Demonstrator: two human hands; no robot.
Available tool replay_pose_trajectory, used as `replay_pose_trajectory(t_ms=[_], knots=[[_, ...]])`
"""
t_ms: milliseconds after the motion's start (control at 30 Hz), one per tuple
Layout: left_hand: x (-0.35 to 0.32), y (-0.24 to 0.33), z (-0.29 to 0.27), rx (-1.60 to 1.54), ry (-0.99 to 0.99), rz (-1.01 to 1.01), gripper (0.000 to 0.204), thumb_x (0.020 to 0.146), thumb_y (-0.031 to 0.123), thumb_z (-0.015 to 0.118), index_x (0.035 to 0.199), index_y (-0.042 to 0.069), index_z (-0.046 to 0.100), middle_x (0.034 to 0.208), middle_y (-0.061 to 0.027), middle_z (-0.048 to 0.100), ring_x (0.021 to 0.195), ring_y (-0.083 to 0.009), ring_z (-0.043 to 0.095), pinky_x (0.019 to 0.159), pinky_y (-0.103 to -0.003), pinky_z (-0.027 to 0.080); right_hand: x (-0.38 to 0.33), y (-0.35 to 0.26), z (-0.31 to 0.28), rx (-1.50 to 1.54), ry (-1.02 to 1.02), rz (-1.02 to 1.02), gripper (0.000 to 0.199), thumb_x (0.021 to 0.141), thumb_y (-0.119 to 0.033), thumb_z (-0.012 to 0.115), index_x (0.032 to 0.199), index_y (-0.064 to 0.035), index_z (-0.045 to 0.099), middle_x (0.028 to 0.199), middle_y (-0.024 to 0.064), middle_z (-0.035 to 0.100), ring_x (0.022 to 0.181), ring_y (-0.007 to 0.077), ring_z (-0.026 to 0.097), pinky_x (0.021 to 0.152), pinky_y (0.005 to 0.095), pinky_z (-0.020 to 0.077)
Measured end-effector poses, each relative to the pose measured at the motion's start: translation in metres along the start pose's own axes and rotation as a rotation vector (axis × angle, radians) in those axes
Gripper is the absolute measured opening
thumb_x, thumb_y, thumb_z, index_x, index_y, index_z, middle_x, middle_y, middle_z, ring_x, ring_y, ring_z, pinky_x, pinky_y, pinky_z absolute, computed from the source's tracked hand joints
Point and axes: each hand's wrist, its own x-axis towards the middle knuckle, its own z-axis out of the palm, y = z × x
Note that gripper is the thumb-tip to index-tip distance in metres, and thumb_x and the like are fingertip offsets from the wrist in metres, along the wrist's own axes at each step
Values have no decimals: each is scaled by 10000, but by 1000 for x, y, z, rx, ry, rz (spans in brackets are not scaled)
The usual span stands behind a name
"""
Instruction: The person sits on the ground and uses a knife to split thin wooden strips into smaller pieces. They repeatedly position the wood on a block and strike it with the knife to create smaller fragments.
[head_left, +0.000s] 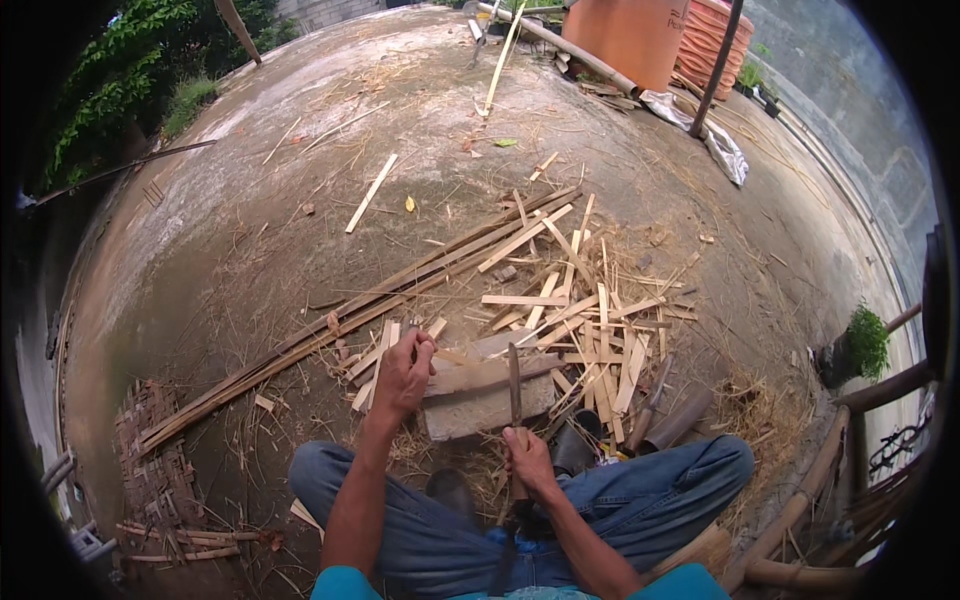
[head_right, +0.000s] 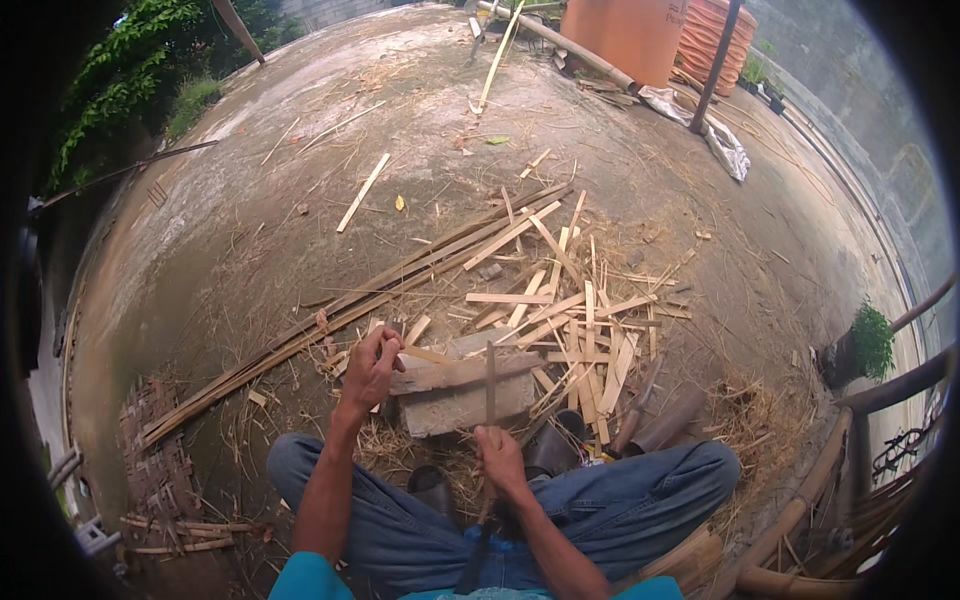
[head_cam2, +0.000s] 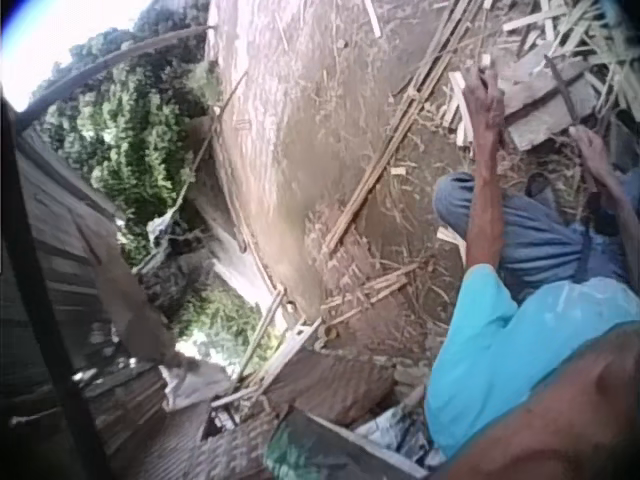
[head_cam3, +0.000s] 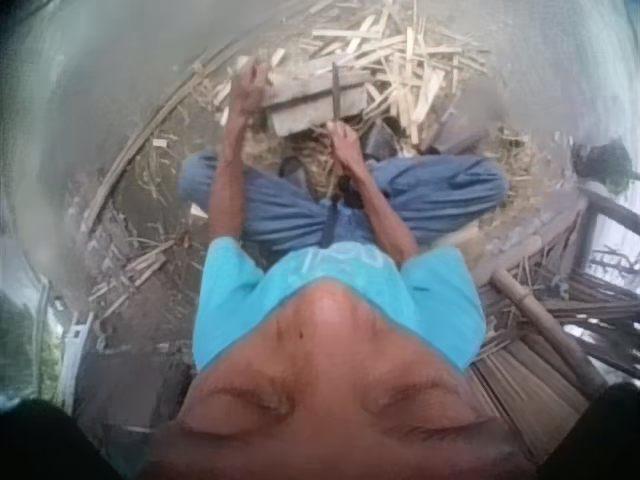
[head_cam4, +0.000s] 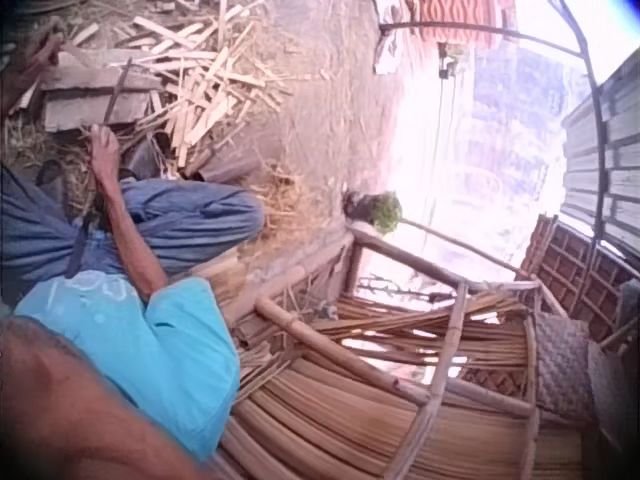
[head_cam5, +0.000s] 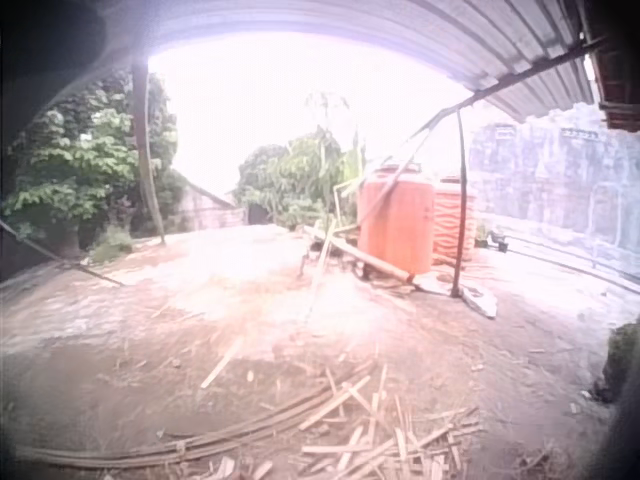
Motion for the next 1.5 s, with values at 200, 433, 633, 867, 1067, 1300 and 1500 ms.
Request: replay_pose_trajectory(t_ms=[200, 433, 633, 867, 1067, 1300, 1500], knots=[[-7, -12, -18, -4, 28, -85, 257, 1064, 215, 447, 998, 18, 597, 764, -34, 575, 641, -115, 624, 604, -287, 513, -13, -13, 14, -141, -11, -126, 490, 1071, -494, 532, 921, -33, 608, 690, 44, 605, 571, 149, 596, 560, 332, 490], [-5, -10, -1, 7, 56, -76, 321, 1083, 257, 406, 1072, 15, 616, 744, -15, 509, 612, -107, 581, 584, -282, 507, -13, 3, 17, -234, -56, -167, 510, 1086, -481, 490, 921, -14, 610, 702, 96, 632, 654, 234, 637, 653, 412, 504], [-15, -12, 7, 77, 98, -102, 671, 1126, 529, 256, 1541, 56, 488, 624, -40, 459, 596, -139, 529, 576, -329, 440, -35, -17, 43, -152, -129, -188, 511, 1086, -500, 499, 926, -21, 576, 690, 42, 596, 577, 135, 593, 538, 319, 471], [-36, 2, 22, 2, 196, -57, 624, 1149, 433, 257, 1615, 25, 337, 712, 46, 332, 626, -83, 403, 569, -276, 429, -43, -47, 77, -31, -185, -235, 508, 1070, -498, 542, 891, -22, 557, 605, 45, 553, 482, 153, 549, 474, 335, 460], [-33, -10, 14, -113, 152, -69, 612, 1146, 419, 250, 1611, 34, 354, 712, 24, 388, 666, -104, 438, 624, -273, 415, -11, -16, 50, -55, -114, -59, 505, 1073, -479, 542, 843, -29, 547, 586, 37, 520, 475, 156, 553, 448, 346, 440], [-26, -5, 17, -117, 155, -65, 599, 1146, 403, 253, 1580, 29, 424, 731, 19, 418, 690, -107, 462, 660, -286, 428, -11, -1, 50, -65, -72, -131, 475, 1057, -451, 593, 886, -8, 582, 579, 102, 482, 507, 179, 495, 510, 372, 431], [-24, -11, 8, -107, 79, -59, 615, 1151, 437, 253, 1568, 27, 445, 735, 14, 441, 712, -107, 460, 688, -275, 426, -29, -6, 56, -190, -34, -312, 536, 1061, -456, 580, 809, 14, 527, 642, 120, 494, 627, 193, 447, 621, 396, 423]])
